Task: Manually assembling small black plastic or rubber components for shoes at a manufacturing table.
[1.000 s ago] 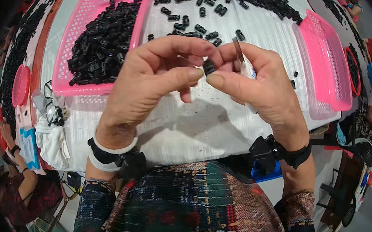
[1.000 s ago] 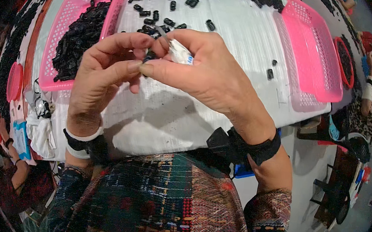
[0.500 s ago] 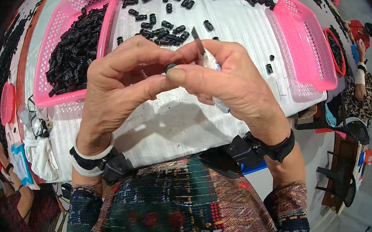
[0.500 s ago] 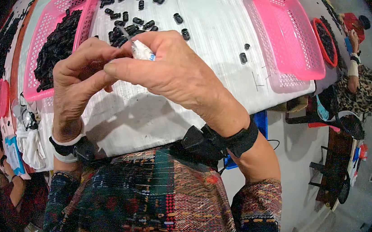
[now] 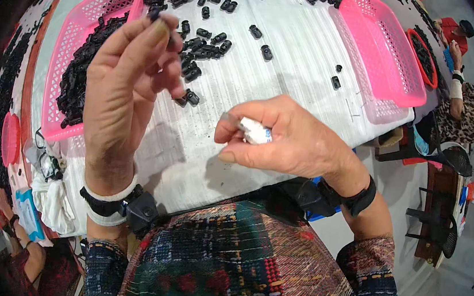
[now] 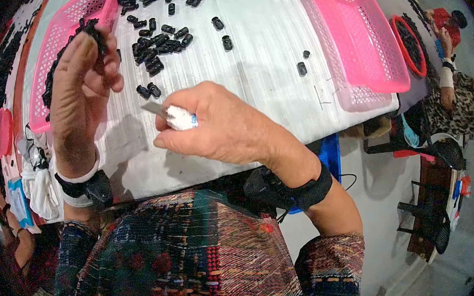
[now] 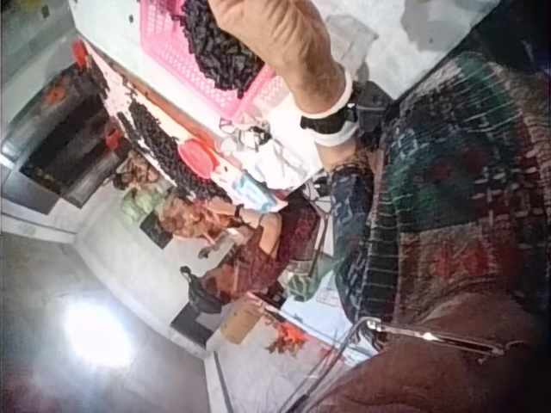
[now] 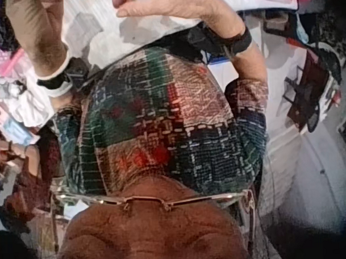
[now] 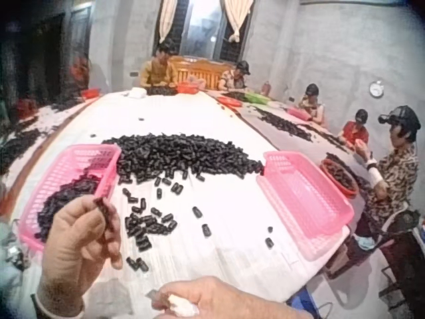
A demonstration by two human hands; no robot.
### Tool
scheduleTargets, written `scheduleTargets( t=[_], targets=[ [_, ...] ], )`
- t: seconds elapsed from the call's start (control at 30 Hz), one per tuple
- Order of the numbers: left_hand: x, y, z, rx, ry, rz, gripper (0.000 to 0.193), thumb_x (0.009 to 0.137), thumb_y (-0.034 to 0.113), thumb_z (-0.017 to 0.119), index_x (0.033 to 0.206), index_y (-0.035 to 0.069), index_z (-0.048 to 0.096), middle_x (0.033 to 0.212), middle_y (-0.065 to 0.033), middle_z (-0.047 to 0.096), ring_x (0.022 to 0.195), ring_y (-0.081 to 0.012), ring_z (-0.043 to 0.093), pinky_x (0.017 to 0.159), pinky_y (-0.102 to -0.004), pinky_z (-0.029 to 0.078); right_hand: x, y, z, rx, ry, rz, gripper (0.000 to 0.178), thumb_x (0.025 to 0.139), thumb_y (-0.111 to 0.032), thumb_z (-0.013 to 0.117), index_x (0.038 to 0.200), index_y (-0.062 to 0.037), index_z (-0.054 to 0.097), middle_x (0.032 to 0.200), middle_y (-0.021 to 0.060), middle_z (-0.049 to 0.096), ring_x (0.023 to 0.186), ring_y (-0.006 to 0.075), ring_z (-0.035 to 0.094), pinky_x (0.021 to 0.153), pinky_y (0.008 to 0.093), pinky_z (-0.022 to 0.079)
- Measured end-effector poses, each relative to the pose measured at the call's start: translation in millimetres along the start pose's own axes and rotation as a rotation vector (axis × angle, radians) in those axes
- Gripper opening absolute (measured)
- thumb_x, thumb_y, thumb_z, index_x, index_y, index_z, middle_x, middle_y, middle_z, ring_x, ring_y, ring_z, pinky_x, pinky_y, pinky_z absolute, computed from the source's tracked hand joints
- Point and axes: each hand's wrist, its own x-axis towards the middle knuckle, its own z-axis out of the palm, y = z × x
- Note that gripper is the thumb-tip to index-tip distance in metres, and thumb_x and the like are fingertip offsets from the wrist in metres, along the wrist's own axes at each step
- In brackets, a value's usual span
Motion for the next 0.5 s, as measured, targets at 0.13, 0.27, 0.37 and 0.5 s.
scheduleTargets(
  t=[0.13, 0.27, 0.37, 0.5],
  targets=[
    [13, 19, 14, 0.068, -0.181, 0.043, 0.034, 0.087, 0.028, 0.052, 0.108, 0.002, 0.051, 0.09, -0.0008, 0.055, 0.073, -0.0066, 0.048, 0.059, -0.0196, 0.04, -2, 6, 12, -0.136, -0.168, -0.009, 0.022, 0.076, -0.013, 0.064, 0.09, 0.0036, 0.058, 0.076, 0.0056, 0.058, 0.07, 0.0109, 0.052, 0.068, 0.0248, 0.043],
    [49, 25, 27, -0.136, -0.363, 0.056, 0.027, 0.088, 0.022, 0.05, 0.106, 0.003, 0.054, 0.092, -0.0035, 0.056, 0.072, -0.0086, 0.048, 0.06, -0.022, 0.042, -6, 24, 26, -0.14, -0.183, -0.083, 0.039, 0.069, -0.029, 0.06, 0.09, 0.0035, 0.059, 0.076, 0.0227, 0.059, 0.074, 0.0329, 0.06, 0.067, 0.0363, 0.046],
    [42, 50, 59, -0.142, -0.372, 0.181, 0.02, 0.087, 0.02, 0.053, 0.097, 0.002, 0.057, 0.086, -0.007, 0.057, 0.066, -0.0092, 0.054, 0.054, -0.0224, 0.048, -9, 16, 34, -0.182, -0.294, -0.064, 0.039, 0.071, -0.026, 0.06, 0.096, 0.0037, 0.057, 0.08, 0.0195, 0.06, 0.076, 0.0288, 0.059, 0.069, 0.0346, 0.046],
    [58, 55, 64, -0.182, -0.126, 0.233, 0.016, 0.082, 0.017, 0.061, 0.087, 0.002, 0.059, 0.074, -0.0078, 0.06, 0.057, -0.0088, 0.059, 0.046, -0.0213, 0.053, -22, 29, 31, -0.267, -0.403, -0.122, 0.033, 0.075, -0.026, 0.059, 0.096, -0.0009, 0.057, 0.08, 0.0155, 0.06, 0.073, 0.0284, 0.058, 0.065, 0.0343, 0.045]
  ],
)
